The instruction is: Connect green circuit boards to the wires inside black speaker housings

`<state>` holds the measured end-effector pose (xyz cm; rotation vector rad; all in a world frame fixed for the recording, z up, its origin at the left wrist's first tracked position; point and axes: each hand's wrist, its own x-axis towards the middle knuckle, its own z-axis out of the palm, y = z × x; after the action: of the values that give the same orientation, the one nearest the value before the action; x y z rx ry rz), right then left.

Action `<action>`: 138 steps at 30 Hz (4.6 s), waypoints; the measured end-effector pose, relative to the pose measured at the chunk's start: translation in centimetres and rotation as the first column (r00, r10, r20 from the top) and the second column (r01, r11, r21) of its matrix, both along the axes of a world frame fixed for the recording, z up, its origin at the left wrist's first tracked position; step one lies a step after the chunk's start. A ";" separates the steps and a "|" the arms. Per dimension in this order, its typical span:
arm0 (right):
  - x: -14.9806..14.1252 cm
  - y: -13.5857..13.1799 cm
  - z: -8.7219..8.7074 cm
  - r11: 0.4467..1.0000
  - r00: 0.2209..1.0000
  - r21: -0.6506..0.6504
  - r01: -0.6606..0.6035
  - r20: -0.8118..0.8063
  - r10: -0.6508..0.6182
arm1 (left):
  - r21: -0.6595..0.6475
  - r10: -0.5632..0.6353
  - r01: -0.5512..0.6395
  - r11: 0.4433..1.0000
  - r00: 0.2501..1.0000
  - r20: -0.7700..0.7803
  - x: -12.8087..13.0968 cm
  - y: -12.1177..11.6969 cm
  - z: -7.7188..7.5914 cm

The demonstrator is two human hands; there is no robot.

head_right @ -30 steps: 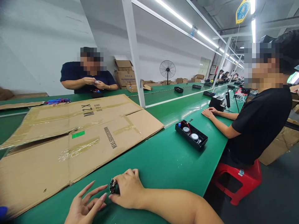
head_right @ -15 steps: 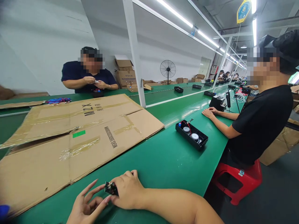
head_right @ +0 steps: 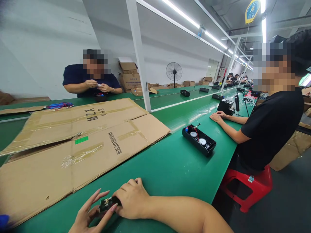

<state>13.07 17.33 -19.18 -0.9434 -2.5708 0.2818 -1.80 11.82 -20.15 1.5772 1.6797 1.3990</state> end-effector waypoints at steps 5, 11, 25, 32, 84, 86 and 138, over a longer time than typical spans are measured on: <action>-0.3 0.1 -0.6 1.000 0.999 -0.002 0.022 -0.033 -0.023 | -0.079 0.030 -0.041 0.996 0.991 -0.133 -0.1 0.2 0.7; -0.4 0.2 -1.0 0.998 0.992 -0.042 0.040 -0.115 -0.045 | -0.239 0.128 -0.119 0.964 0.992 0.023 0.2 0.1 2.2; -0.4 0.4 -1.4 0.993 0.896 0.084 0.079 -0.444 -0.033 | -0.272 0.135 -0.139 0.952 0.990 -0.034 -1.3 1.0 0.5; -0.7 0.1 -2.0 0.983 0.873 0.176 0.052 -0.486 0.041 | -0.083 -0.117 0.094 0.992 0.934 -0.337 -1.7 1.3 -0.6; -0.2 0.2 -0.7 0.988 0.903 -0.145 0.054 -0.416 -0.110 | -0.047 -0.002 -0.031 0.998 0.822 -0.569 -0.5 0.9 -1.3; -0.2 0.3 -0.5 0.977 0.962 -0.209 0.043 -0.254 -0.097 | -0.042 -0.008 -0.022 0.999 0.798 -0.603 -0.8 1.0 -1.8; -0.3 0.6 -0.7 0.921 0.830 -0.363 0.140 -0.464 -0.309 | -0.074 -0.064 0.030 0.997 0.846 -0.529 -2.1 1.7 -2.4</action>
<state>12.74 17.93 -19.89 -1.0963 -1.9285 0.7815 -3.87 13.54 -22.55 2.0874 1.9399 0.9117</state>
